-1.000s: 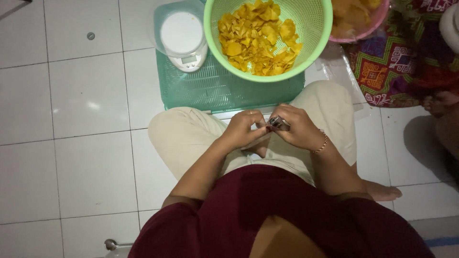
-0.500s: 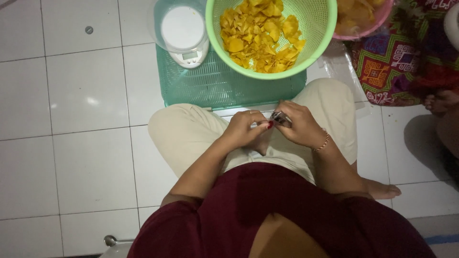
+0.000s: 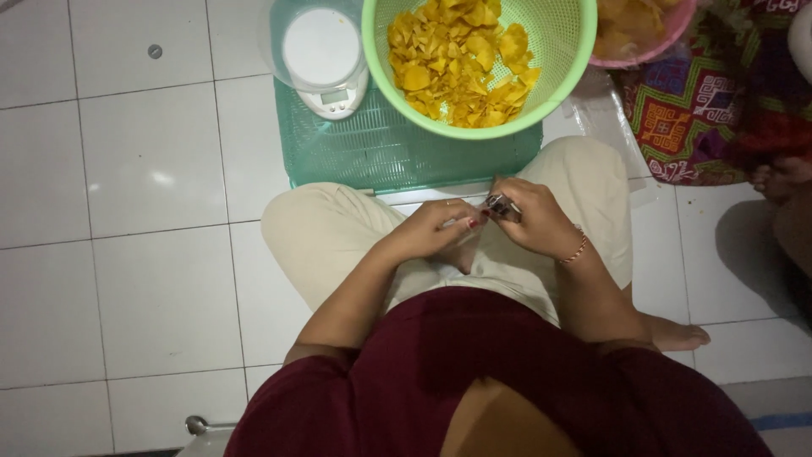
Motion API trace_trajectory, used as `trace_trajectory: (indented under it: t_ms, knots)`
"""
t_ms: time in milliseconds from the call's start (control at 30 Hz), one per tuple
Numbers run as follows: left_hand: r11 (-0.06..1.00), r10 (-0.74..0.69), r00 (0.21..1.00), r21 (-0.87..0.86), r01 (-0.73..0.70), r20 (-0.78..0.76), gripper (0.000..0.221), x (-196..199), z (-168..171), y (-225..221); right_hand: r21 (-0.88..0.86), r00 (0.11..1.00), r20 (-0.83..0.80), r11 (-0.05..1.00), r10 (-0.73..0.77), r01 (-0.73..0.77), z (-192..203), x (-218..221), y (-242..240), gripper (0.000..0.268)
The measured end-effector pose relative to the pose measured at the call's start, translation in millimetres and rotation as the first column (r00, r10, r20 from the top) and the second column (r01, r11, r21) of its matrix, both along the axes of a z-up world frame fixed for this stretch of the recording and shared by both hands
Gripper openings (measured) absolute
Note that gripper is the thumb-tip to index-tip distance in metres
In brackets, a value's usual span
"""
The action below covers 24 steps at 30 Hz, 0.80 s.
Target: A person sitting on the floor uses metal tongs to transfer chips from a large green basket into small plastic bags.
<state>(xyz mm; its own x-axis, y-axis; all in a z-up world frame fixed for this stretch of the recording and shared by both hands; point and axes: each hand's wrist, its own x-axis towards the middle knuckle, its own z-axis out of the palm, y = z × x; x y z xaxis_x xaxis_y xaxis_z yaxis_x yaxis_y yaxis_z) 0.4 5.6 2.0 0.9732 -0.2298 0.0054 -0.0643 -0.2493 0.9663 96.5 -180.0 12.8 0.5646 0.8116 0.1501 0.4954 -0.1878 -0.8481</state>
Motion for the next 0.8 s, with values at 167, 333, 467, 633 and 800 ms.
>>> trace_trajectory:
  t_ms: [167, 333, 467, 633, 800]
  knots:
    - [0.996, 0.085, 0.995, 0.045, -0.082, -0.060, 0.008, -2, -30, 1, -0.017, 0.998, -0.064, 1.000, 0.019, -0.020, -11, 1, -1, 0.016]
    - [0.995, 0.100, 0.987, 0.027, -0.098, -0.123, 0.010, -3, -34, 0, -0.036, 0.991, -0.121, 0.998, 0.049, -0.054, 10, -5, 5, 0.019]
    - [0.999, 0.022, 0.983, -0.030, -0.028, -0.184, 0.016, -7, -29, 1, -0.084, 0.981, -0.167, 0.990, 0.101, -0.116, -15, -2, -1, 0.019]
    - [0.992, -0.107, 0.983, -0.077, 0.096, -0.148, 0.018, -5, -14, 7, -0.046, 0.956, -0.244, 0.982, 0.165, -0.182, -28, 1, -6, 0.011]
    - [0.985, -0.173, 0.981, -0.045, 0.169, -0.089, 0.023, -1, -8, 10, -0.018, 0.956, -0.201, 0.975, 0.212, -0.220, -21, 0, 0, 0.018]
